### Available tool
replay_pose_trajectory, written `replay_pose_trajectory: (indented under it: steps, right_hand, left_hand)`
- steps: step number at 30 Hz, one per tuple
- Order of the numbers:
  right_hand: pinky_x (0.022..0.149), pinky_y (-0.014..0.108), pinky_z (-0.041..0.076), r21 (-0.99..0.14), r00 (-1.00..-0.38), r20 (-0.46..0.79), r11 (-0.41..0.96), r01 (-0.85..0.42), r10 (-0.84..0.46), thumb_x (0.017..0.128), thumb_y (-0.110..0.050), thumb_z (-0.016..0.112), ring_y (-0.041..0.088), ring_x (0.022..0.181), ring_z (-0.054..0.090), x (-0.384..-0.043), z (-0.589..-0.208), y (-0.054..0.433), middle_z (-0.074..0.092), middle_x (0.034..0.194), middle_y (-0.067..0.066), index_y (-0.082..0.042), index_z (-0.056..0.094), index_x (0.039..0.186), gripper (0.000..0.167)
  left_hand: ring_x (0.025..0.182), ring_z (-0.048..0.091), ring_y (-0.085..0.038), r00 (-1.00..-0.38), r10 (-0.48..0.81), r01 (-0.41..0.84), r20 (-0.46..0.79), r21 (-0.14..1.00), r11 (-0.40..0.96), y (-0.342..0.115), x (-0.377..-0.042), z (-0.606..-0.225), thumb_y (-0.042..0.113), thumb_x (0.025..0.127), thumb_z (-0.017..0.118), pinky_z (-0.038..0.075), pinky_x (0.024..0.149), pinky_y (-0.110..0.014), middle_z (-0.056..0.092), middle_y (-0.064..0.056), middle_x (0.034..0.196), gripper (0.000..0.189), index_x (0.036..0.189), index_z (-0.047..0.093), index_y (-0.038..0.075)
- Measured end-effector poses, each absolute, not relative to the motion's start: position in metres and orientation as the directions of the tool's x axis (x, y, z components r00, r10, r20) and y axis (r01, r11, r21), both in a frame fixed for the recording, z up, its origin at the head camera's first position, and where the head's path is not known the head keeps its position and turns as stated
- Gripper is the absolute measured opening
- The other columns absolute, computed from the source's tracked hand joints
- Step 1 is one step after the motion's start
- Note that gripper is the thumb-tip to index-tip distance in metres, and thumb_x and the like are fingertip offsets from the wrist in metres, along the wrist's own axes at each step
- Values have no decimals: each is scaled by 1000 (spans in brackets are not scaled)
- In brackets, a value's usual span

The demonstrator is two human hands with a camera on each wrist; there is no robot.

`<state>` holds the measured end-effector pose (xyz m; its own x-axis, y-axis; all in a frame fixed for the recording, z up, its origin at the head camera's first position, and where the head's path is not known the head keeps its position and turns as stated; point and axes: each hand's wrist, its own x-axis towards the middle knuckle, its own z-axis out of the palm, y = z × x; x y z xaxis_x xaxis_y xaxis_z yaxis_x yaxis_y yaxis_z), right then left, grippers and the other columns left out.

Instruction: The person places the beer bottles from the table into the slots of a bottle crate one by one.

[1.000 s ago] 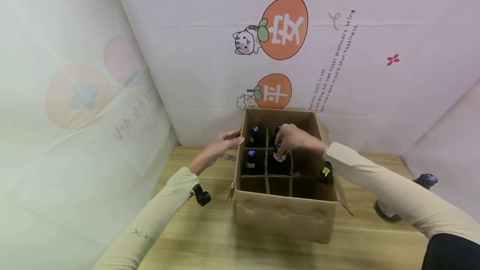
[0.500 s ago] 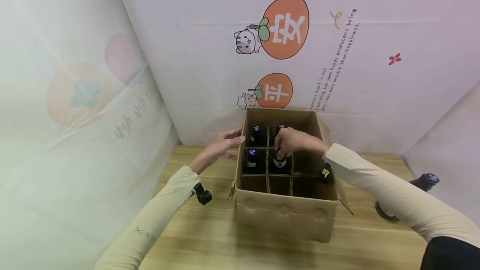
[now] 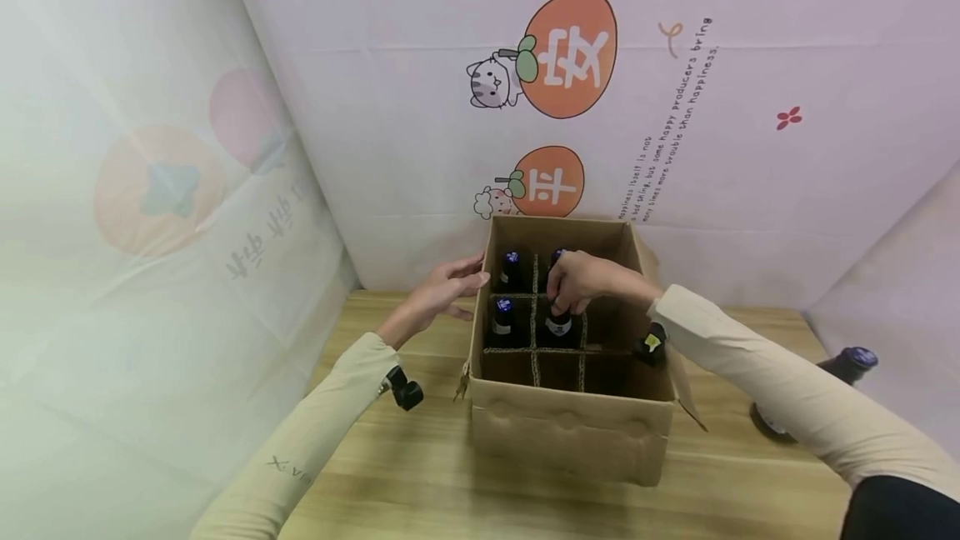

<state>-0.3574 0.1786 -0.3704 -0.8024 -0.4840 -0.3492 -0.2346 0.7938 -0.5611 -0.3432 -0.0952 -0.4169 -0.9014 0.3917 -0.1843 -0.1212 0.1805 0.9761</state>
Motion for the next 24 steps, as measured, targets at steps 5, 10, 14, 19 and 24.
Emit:
replay_pose_trajectory:
  steps: [5,10,14,19,24]
  right_hand:
    - [71,36,69,-550,-806,-340,797,-247,-485,88,-4,79,30,79,76,-359,-364,181,77,86,9,3,74,101,15]
    - [70,37,69,-575,-807,-325,781,-245,-493,90,-1,72,30,79,77,-360,-355,183,79,85,12,7,72,106,19]
    - [73,38,69,-600,-803,-315,762,-245,-506,91,-3,73,28,78,77,-359,-352,187,79,86,14,9,70,108,20]
    - [77,40,69,-639,-804,-288,730,-243,-520,93,-4,73,22,77,76,-356,-348,199,78,90,19,8,71,107,18]
    - [76,41,69,-652,-816,-252,714,-255,-521,95,-4,70,20,76,75,-350,-345,212,78,91,18,7,72,106,16]
  left_hand:
    - [144,47,-45,-901,391,-124,-190,975,187,-95,-344,-416,23,105,63,64,94,-50,38,-20,165,68,165,32,18]
    - [144,48,-45,-902,391,-116,-183,975,189,-96,-343,-416,23,105,63,65,94,-50,38,-19,166,68,165,32,17]
    - [144,48,-45,-904,390,-106,-175,976,191,-97,-343,-415,24,105,63,65,93,-50,37,-19,166,68,165,32,17]
    - [144,47,-45,-905,387,-110,-178,975,192,-98,-343,-416,24,105,63,65,93,-50,36,-19,167,68,165,32,17]
    - [145,47,-46,-901,391,-118,-186,974,192,-97,-343,-416,25,105,64,64,94,-51,37,-18,166,68,165,33,18]
